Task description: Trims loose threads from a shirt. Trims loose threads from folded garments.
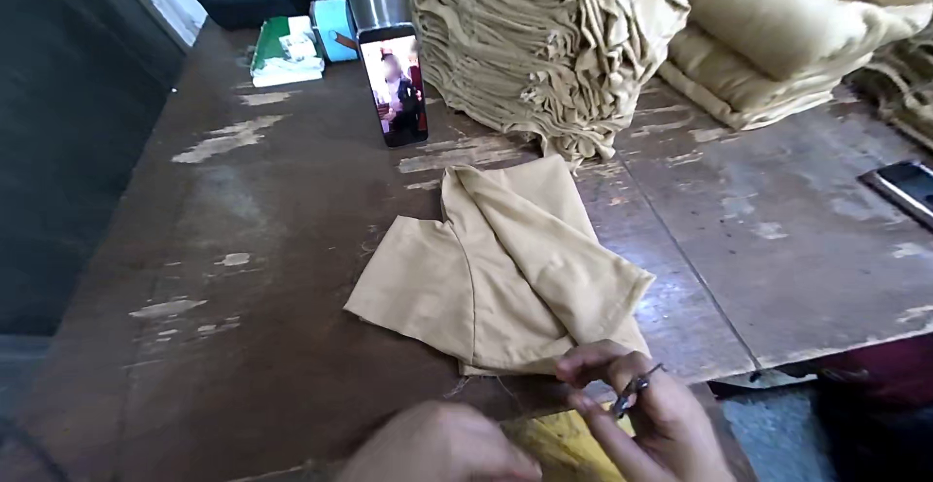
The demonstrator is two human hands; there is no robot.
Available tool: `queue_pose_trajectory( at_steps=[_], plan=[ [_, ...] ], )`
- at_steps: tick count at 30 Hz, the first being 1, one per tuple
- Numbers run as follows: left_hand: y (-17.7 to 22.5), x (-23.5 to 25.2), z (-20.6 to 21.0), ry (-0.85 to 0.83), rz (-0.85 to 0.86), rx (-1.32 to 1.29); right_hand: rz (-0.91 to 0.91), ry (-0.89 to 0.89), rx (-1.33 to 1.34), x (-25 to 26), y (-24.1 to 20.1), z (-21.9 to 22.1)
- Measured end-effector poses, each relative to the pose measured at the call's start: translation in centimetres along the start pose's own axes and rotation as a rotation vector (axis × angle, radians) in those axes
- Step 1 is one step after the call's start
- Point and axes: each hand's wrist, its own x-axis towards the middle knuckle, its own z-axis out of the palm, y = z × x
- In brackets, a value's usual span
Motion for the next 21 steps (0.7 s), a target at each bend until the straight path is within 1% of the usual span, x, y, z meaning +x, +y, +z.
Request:
queue_pose_trajectory(
  at_steps=[2,3,4,6,8,10,11,13,14,16,18,20,21],
  plan=[
    [-1.0,2.2,-2.6,0.197,-0.057,0.267,0.015,-0.044,-0.009,-0.1,0.0,1.4],
    [-1.9,3.7,-4.0,0.249,-0.138,0.406,0.022,-0.054,-0.05,0.0,0.2,2.2],
    [-3.2,5.3,-5.4,0.244,-0.253,0.504,0.022,-0.048,-0.114,0.0,0.5,2.9],
    [-7.0,8.0,-7.7,0.172,-0.448,0.608,0.017,-0.04,-0.294,0.0,1.6,3.9],
    [-9.6,9.3,-9.1,0.101,-0.567,0.644,-0.014,-0.022,-0.424,0.1,2.7,4.0],
    [-9.5,9.3,-9.3,0.085,-0.627,0.648,-0.015,-0.016,-0.489,0.3,3.7,2.6],
    [-8.4,9.1,-9.0,0.054,-0.678,0.644,0.008,-0.008,-0.517,0.4,4.2,1.4],
    [-5.8,8.2,-7.7,-0.062,-0.792,0.579,0.087,0.017,-0.607,0.8,5.3,-1.6],
    [-4.8,7.5,-6.8,-0.097,-0.794,0.517,0.137,0.045,-0.664,1.3,5.8,-3.2],
    [-3.8,5.7,-4.6,-0.066,-0.658,0.358,0.219,0.098,-0.743,2.1,6.3,-6.2],
    [-3.6,4.7,-3.0,-0.003,-0.485,0.252,0.176,0.161,-0.756,2.6,6.2,-7.8],
    [-3.5,4.3,-2.0,0.079,-0.383,0.209,0.065,0.166,-0.595,2.3,5.1,-7.7],
    [-3.4,4.3,-1.5,0.124,-0.355,0.207,0.032,0.112,-0.463,2.0,4.3,-7.1]
  ],
)
